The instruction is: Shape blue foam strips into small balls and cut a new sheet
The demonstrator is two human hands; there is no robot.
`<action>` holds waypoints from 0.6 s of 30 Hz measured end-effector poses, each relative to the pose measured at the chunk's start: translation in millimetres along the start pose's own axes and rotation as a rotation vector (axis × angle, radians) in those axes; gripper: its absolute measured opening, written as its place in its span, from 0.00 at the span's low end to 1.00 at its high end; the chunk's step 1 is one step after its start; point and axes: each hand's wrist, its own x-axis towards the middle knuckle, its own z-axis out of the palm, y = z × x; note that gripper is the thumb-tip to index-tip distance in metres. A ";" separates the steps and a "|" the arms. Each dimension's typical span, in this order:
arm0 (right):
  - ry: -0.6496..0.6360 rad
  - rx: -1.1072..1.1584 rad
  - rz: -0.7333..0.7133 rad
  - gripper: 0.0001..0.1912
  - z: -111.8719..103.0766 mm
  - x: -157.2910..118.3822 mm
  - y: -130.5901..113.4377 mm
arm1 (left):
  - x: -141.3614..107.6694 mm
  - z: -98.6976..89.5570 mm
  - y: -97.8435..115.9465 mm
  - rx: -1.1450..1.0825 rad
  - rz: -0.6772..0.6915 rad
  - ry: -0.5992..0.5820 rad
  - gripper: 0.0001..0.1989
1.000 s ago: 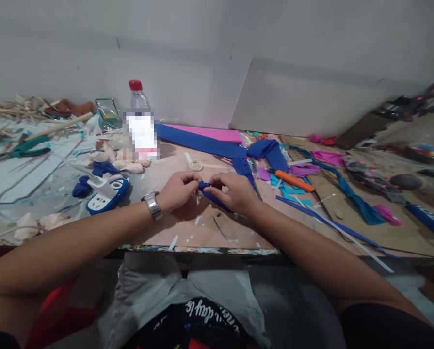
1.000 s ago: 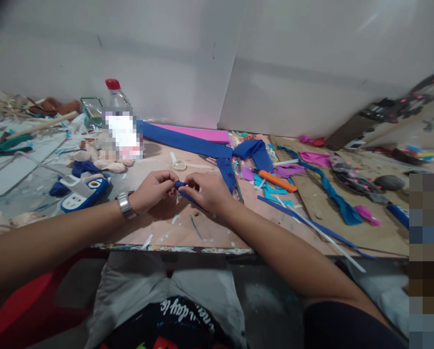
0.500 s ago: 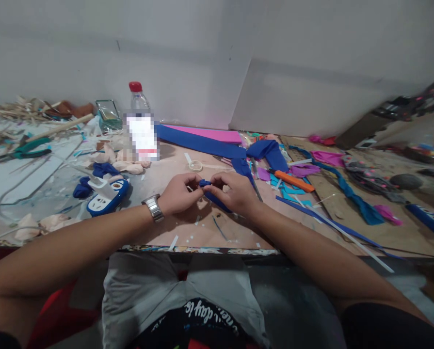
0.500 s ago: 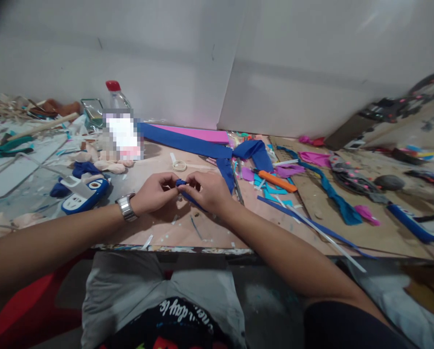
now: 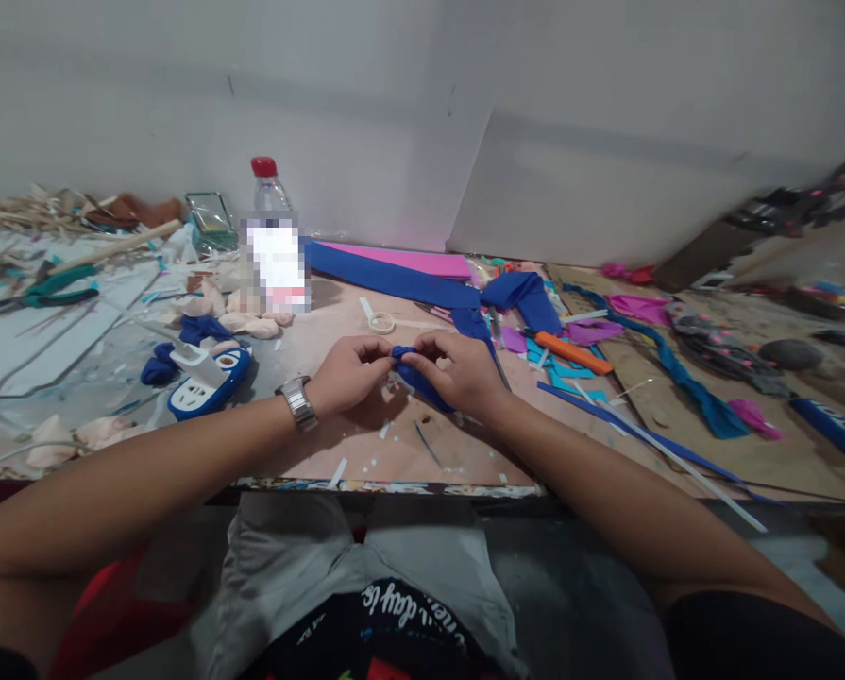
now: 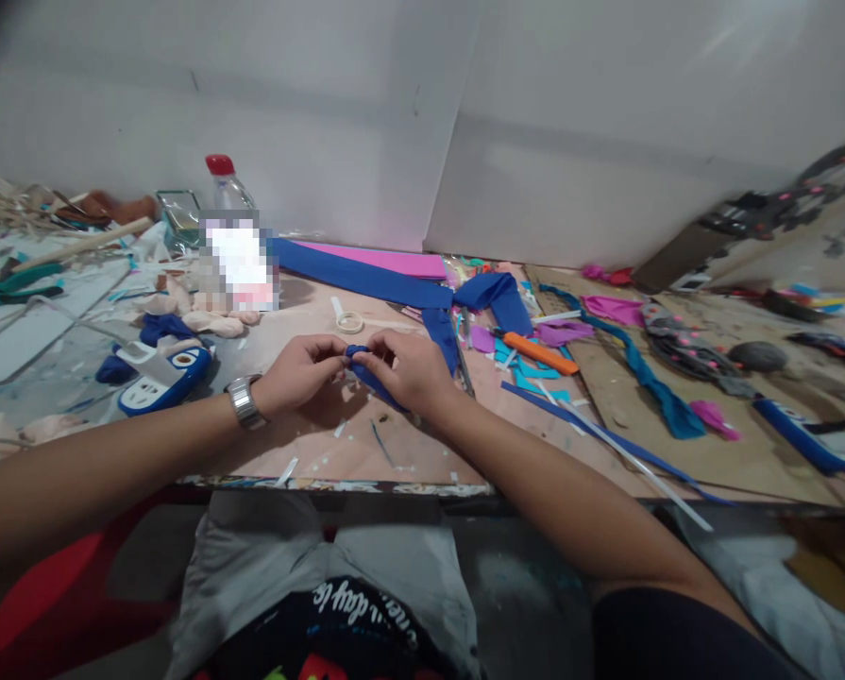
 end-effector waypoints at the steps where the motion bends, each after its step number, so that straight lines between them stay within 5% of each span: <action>1: 0.002 0.004 0.007 0.19 0.1 0.0 0.4 | 0.3 0.3 0.8 -0.046 -0.028 -0.013 0.09; 10: -0.019 0.016 0.000 0.17 1.2 1.1 4.3 | 0.7 1.4 -0.6 -0.272 -0.170 -0.099 0.10; 18: -0.015 -0.052 -0.042 0.19 -1.0 1.6 -0.4 | -1.9 -0.7 -3.6 0.170 0.092 0.034 0.12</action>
